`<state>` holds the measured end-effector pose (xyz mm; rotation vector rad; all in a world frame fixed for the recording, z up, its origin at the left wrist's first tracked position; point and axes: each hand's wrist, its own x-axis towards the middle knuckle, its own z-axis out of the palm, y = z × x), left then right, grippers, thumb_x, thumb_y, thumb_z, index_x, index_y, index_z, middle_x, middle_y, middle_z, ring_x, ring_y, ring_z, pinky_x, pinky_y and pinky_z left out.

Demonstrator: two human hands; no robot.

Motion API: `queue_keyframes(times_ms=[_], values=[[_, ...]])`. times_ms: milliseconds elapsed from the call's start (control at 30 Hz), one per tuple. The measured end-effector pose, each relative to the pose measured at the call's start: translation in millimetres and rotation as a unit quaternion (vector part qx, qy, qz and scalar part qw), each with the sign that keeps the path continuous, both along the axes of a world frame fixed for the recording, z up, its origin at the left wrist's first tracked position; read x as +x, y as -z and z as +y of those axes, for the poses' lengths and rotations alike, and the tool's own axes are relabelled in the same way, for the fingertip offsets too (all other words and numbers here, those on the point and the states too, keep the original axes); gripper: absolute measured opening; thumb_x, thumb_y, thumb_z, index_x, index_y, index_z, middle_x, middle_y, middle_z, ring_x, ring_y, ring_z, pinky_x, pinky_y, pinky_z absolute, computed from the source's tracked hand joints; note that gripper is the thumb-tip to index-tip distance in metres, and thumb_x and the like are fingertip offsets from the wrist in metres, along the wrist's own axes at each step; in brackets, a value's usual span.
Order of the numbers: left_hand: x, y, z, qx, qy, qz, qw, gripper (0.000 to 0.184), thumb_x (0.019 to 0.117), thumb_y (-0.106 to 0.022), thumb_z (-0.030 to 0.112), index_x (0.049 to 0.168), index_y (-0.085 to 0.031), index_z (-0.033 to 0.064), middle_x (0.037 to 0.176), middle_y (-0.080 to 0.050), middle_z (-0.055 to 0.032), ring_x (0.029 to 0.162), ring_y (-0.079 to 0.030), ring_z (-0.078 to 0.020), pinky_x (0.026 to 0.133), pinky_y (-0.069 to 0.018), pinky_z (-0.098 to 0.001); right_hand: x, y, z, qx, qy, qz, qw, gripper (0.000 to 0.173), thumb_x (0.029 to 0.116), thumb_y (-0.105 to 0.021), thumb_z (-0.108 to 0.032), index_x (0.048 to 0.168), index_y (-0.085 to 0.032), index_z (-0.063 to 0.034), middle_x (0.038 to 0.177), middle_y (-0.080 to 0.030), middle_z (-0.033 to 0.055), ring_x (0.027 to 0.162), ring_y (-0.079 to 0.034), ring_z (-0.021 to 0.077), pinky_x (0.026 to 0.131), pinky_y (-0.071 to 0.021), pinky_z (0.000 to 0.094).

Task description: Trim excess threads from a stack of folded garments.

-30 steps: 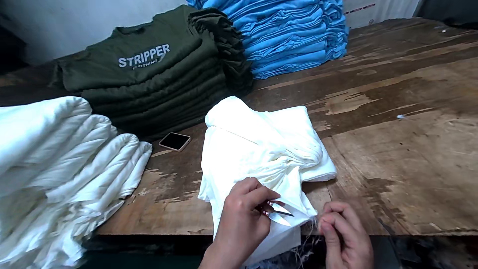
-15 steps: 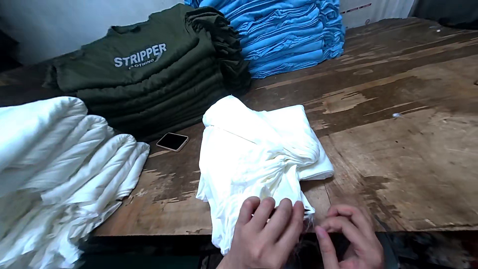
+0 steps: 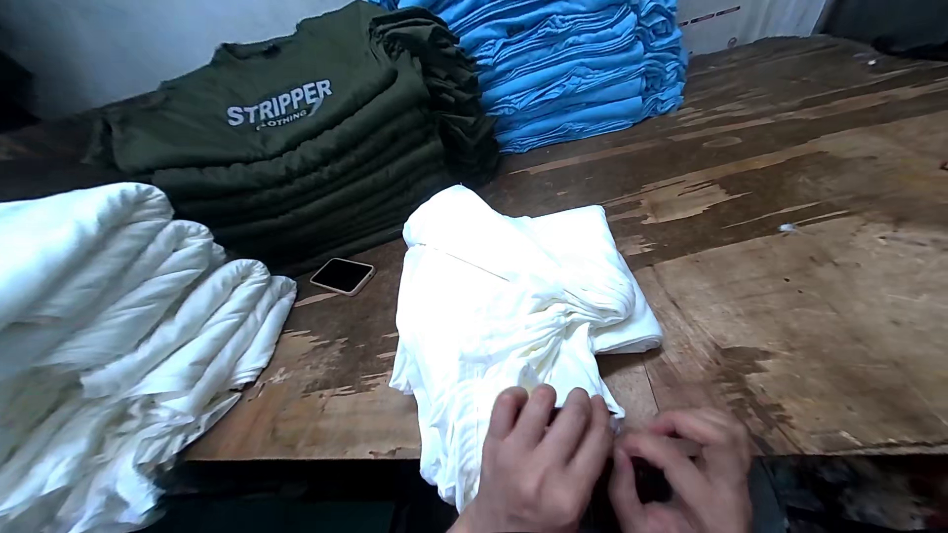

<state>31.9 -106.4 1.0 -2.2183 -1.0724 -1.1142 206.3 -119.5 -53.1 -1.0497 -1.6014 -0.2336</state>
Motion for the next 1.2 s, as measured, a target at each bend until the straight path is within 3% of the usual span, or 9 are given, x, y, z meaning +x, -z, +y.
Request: queue_keyframes(times_ms=[133, 200, 300, 400, 567, 733, 833, 900, 1200], values=[[-17.8, -9.2, 14.9, -0.157, -0.004, -0.073, 0.985, 0.031, 0.0936, -0.069, 0.046, 0.113, -0.077, 0.0228, 0.096, -0.069, 0.0005, 0.086, -0.064, -0.0174, 0.075, -0.051, -0.0398, 1.2, 12.6, 10.3, 0.057, -0.04, -0.125, 0.99, 0.021, 0.0935, -0.064, -0.036, 0.113, -0.07, -0.0333, 0.117, -0.056, -0.0048, 0.108, -0.049, 0.0139, 0.102, -0.0314, 0.0358], [-26.7, -12.7, 18.5, -0.181, 0.002, -0.082, 0.98, 0.037, 0.0915, -0.07, 0.05, 0.118, -0.075, 0.0239, 0.102, -0.068, 0.0024, 0.09, -0.062, -0.0147, 0.077, -0.0506, -0.0385, 3.7, 15.1, 12.9, 0.068, -0.061, -0.127, 0.988, 0.017, 0.0974, -0.061, -0.033, 0.113, -0.069, -0.0333, 0.115, -0.056, -0.0052, 0.108, -0.048, 0.0134, 0.101, -0.0309, 0.0345], [-39.1, -19.5, 13.9, -0.155, 0.042, -0.087, 0.983, 0.034, 0.0928, -0.072, 0.045, 0.121, -0.075, 0.0262, 0.106, -0.07, 0.0048, 0.092, -0.06, -0.0121, 0.08, -0.0463, -0.0375, 10.1, 8.8, 6.1, 0.063, -0.062, -0.079, 0.993, 0.01, 0.0982, -0.062, -0.033, 0.106, -0.068, -0.0336, 0.099, -0.051, -0.0079, 0.101, -0.047, 0.0082, 0.103, -0.0287, 0.0291], [-42.6, -18.1, 4.9, -0.083, 0.083, -0.043, 0.992, 0.018, 0.0996, -0.065, 0.03, 0.116, -0.073, 0.0303, 0.104, -0.071, 0.0053, 0.094, -0.061, -0.0125, 0.087, -0.0432, -0.0375, 13.3, 6.0, 2.7, 0.038, -0.052, -0.027, 0.998, 0.007, 0.1002, -0.061, -0.038, 0.1, -0.067, -0.0346, 0.101, -0.051, -0.0113, 0.108, -0.046, 0.0033, 0.104, -0.0299, 0.0254], [-27.2, -4.8, 6.3, 0.013, 0.091, 0.076, 0.993, 0.019, 0.1008, -0.058, 0.012, 0.112, -0.073, 0.0158, 0.104, -0.071, -0.0038, 0.09, -0.059, -0.0202, 0.086, -0.0423, -0.0393, 9.7, 4.8, 2.5, 0.03, -0.074, 0.0, 0.997, 0.008, 0.1003, -0.061, -0.041, 0.098, -0.067, -0.0351, 0.102, -0.051, -0.0123, 0.107, -0.046, 0.0021, 0.102, -0.0307, 0.0249], [-32.6, -7.1, 10.5, -0.039, 0.07, 0.014, 0.997, 0.019, 0.0991, -0.064, 0.018, 0.115, -0.073, 0.0237, 0.106, -0.073, 0.0005, 0.092, -0.063, -0.0173, 0.087, -0.045, -0.0399, 24.2, 10.5, 1.8, 0.046, -0.114, -0.099, 0.987, 0.03, 0.0985, -0.056, -0.058, 0.087, -0.064, -0.0312, 0.103, -0.058, -0.0106, 0.11, -0.049, 0.0068, 0.11, -0.027, 0.033], [-40.0, -14.6, 8.7, -0.027, 0.011, -0.004, 1.0, 0.018, 0.0977, -0.068, 0.023, 0.114, -0.076, 0.0235, 0.103, -0.073, -0.0005, 0.09, -0.063, -0.0175, 0.084, -0.0457, -0.0401, 12.0, 12.1, 5.8, 0.084, -0.049, -0.147, 0.984, 0.019, 0.0953, -0.064, -0.042, 0.109, -0.07, -0.0296, 0.096, -0.05, -0.0048, 0.096, -0.047, 0.0111, 0.103, -0.0286, 0.0321], [-40.6, -18.2, 5.3, -0.007, -0.025, 0.004, 1.0, 0.018, 0.097, -0.069, 0.022, 0.113, -0.076, 0.0216, 0.102, -0.073, -0.002, 0.089, -0.062, -0.0188, 0.083, -0.0431, -0.0405, -0.5, 9.2, 10.8, 0.071, 0.0, -0.168, 0.983, 0.028, 0.0971, -0.06, -0.034, 0.123, -0.069, -0.0319, 0.098, -0.05, -0.0018, 0.094, -0.048, 0.0149, 0.098, -0.0306, 0.0341], [-36.8, -20.1, -15.1, -0.013, 0.019, 0.059, 0.998, 0.02, 0.1009, -0.058, 0.014, 0.115, -0.072, 0.0187, 0.103, -0.072, -0.0003, 0.089, -0.056, -0.0183, 0.084, -0.0371, -0.0383, 9.5, 9.7, 13.5, 0.044, -0.062, 0.001, 0.997, 0.007, 0.0921, -0.074, -0.043, 0.096, -0.073, -0.0382, 0.09, -0.046, -0.0096, 0.095, -0.045, 0.0036, 0.097, -0.0304, 0.0282]])
